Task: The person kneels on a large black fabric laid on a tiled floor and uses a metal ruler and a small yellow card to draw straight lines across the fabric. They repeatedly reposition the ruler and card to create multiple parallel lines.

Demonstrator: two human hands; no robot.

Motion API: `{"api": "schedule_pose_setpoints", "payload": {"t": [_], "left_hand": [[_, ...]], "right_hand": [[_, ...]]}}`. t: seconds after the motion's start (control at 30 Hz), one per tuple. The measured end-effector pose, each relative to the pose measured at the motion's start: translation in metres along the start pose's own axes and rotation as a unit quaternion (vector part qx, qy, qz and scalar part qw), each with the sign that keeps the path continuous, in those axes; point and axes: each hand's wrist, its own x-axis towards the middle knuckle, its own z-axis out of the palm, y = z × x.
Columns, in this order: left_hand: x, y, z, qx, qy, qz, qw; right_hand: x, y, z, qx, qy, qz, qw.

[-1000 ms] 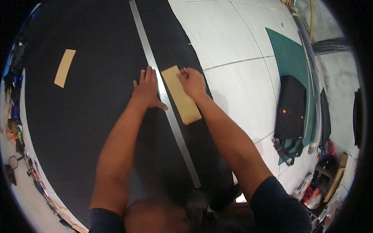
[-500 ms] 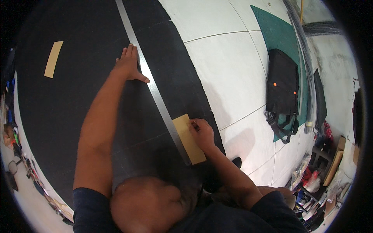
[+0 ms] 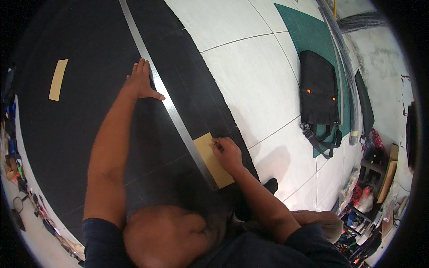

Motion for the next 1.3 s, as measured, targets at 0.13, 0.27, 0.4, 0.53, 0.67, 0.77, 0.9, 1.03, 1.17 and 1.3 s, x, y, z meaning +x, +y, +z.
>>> {"api": "schedule_pose_setpoints", "payload": {"t": [0.13,0.27,0.4,0.53,0.67,0.77,0.9,1.03,1.17,1.3], "left_hand": [[-0.002,0.003,-0.004,-0.003,-0.014,-0.006,1.0],[-0.005,0.003,-0.004,-0.01,-0.009,0.001,1.0],[-0.004,0.001,-0.001,-0.007,-0.005,-0.007,1.0],[-0.005,0.003,-0.003,-0.012,-0.009,-0.001,1.0],[-0.005,0.002,-0.006,0.0,-0.016,0.002,1.0],[-0.005,0.007,-0.008,0.009,-0.031,0.001,0.999],[-0.004,0.005,-0.011,0.005,-0.038,-0.003,0.999],[-0.006,0.001,-0.009,-0.014,-0.029,0.003,0.999],[-0.005,0.004,-0.01,-0.019,-0.031,0.0,0.999],[-0.005,0.007,-0.011,-0.024,-0.037,0.003,0.999]], "right_hand": [[0.002,0.004,0.005,-0.02,0.048,-0.062,0.997],[0.002,0.01,0.008,-0.003,0.055,-0.078,0.995],[0.004,0.006,0.005,-0.004,0.038,-0.064,0.997],[0.004,0.012,0.007,-0.012,0.053,-0.093,0.994],[0.006,0.016,0.004,0.0,0.032,-0.066,0.997],[0.014,0.031,-0.013,0.005,0.049,-0.016,0.999],[0.046,0.009,-0.053,-0.076,0.179,0.009,0.981],[0.123,-0.025,-0.041,0.178,0.266,-0.095,0.943],[0.183,-0.092,-0.024,0.189,0.063,-0.021,0.98],[0.255,-0.133,0.026,0.241,0.091,-0.159,0.953]]}}
